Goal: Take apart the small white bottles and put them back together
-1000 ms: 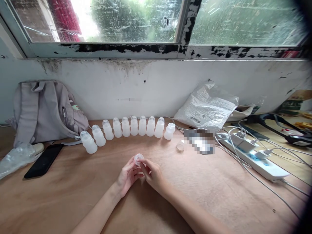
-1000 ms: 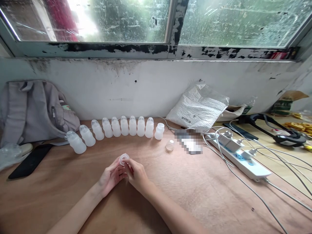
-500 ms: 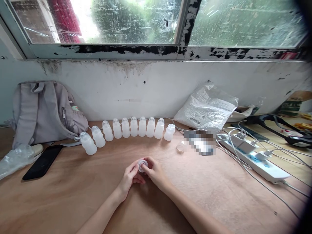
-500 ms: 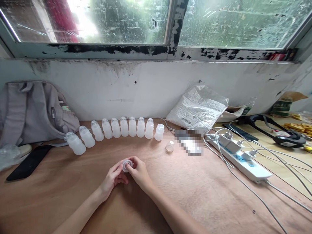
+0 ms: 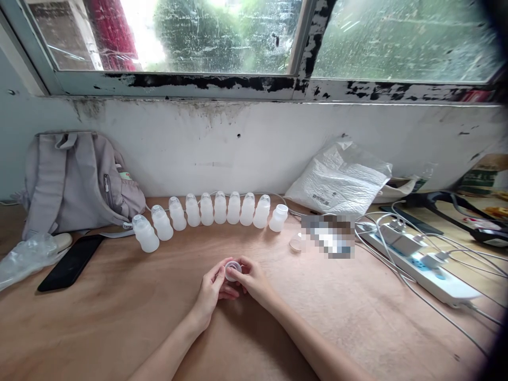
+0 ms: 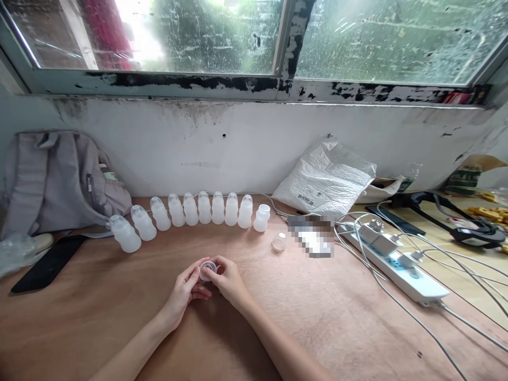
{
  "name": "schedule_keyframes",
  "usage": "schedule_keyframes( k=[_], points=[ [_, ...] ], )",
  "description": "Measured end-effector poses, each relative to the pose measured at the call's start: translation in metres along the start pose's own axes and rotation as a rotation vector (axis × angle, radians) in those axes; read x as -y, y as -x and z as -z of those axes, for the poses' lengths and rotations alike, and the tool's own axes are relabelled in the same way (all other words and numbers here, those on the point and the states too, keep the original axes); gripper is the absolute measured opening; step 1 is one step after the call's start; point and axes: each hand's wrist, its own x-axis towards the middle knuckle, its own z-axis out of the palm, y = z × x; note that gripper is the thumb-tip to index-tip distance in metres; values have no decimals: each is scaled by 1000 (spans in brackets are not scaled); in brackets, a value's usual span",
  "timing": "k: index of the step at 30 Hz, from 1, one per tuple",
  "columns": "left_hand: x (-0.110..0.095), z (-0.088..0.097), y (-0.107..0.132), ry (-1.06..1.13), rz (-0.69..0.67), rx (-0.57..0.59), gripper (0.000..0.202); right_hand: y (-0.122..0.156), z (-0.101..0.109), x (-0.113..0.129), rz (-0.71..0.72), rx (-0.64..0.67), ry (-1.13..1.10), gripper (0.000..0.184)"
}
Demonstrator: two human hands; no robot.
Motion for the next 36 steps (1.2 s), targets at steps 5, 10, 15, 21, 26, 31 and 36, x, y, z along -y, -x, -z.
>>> schedule_keyframes(
  k=[5, 10, 15, 21, 26, 31, 36],
  points=[
    [4, 1, -2, -63, -46, -30, 51, -4, 2, -1, -3, 40, 1, 28],
    [4, 3, -3, -153, -69, -10, 52, -3, 1, 0, 60, -3, 75, 21],
    [7, 6, -8, -252, -147, 18, 45, -1, -1, 5, 69, -34, 109, 23],
    [10, 13, -14, -438, -260, -110, 35, 1, 0, 3, 3, -30, -7, 29],
    [5, 14, -9, -580, -342, -172, 28, 3, -3, 7, 23, -14, -15, 27],
    [3, 10, -6, -620, -342, -159, 25, 1, -11, 4, -13, -29, -136, 27],
    [5, 9, -6, -628, -340, -158, 18, 1, -15, -2, 9, -55, -144, 23]
  ],
)
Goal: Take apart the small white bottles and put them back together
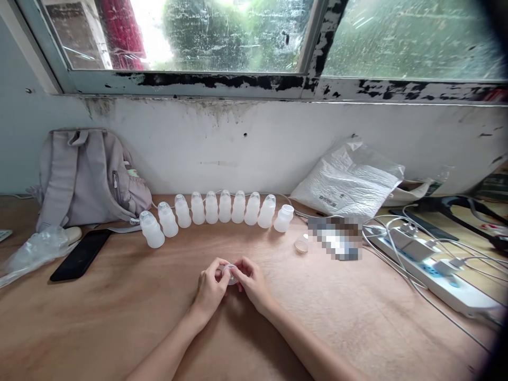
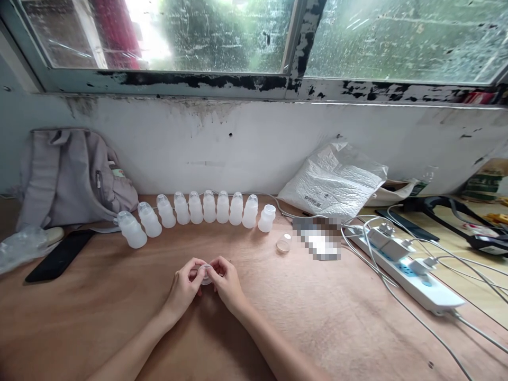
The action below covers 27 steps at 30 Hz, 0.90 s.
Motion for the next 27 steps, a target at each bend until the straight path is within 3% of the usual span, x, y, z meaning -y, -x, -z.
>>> schedule_keyframes(
  k=[7, 11, 27],
  points=[
    [0, 5, -2, 20, 26, -18, 22, 1, 0, 6, -30, 28, -73, 20],
    [-2, 6, -2, 81, 42, 52, 28, 0, 0, 4, -39, 15, -144, 20],
    [7, 6, -5, -67, -5, 105, 30, 2, -1, 0, -21, -44, -155, 21]
  ],
)
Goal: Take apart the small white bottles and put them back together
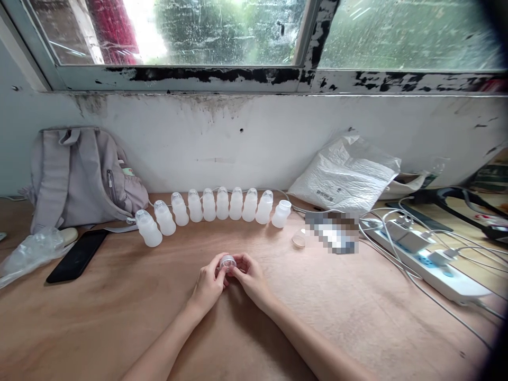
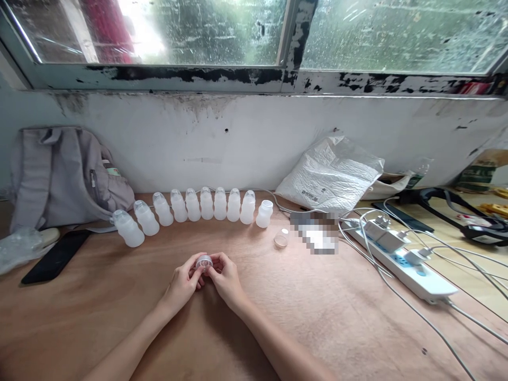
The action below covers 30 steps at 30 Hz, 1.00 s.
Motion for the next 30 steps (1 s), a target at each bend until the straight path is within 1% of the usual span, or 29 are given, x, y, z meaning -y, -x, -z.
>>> schedule_keyframes(
  k=[9, 16, 23, 30],
  points=[
    [5, 0, -3, 7, 5, 45, 35, 1, 0, -3, 21, -9, 53, 21],
    [3, -3, 0, -123, -13, -26, 36, 2, -3, -3, 30, -26, 82, 19],
    [-2, -3, 1, -117, -26, -104, 35, 2, -3, -6, 13, -44, 83, 18],
    [-1, -4, 2, -143, -15, -86, 36, 3, -4, -2, 0, -37, 68, 17]
  ],
)
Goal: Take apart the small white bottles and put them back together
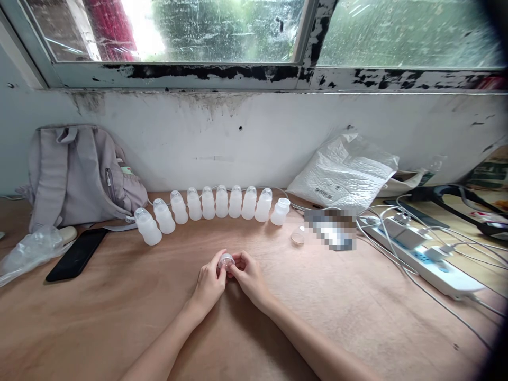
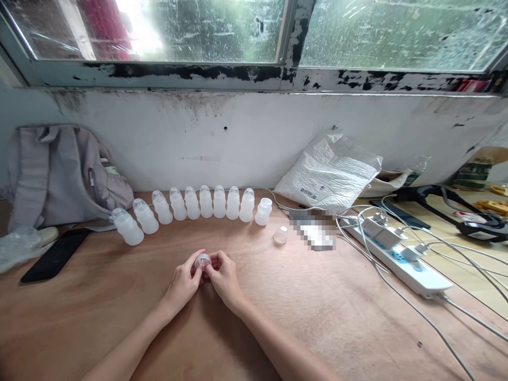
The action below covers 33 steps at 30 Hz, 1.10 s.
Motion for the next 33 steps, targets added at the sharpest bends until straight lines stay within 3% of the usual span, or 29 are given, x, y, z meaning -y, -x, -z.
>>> schedule_keyframes(
  k=[12, 22, 33],
  points=[
    [2, -1, 0, 16, 19, 24, 42, -2, 1, 0, 48, 19, 94, 9],
    [1, -4, 5, 48, -87, 21, 42, -13, 3, -9, -1, 17, 130, 11],
    [-5, 3, 6, 22, -161, 50, 36, -14, 6, 2, 21, -18, 302, 11]
  ],
)
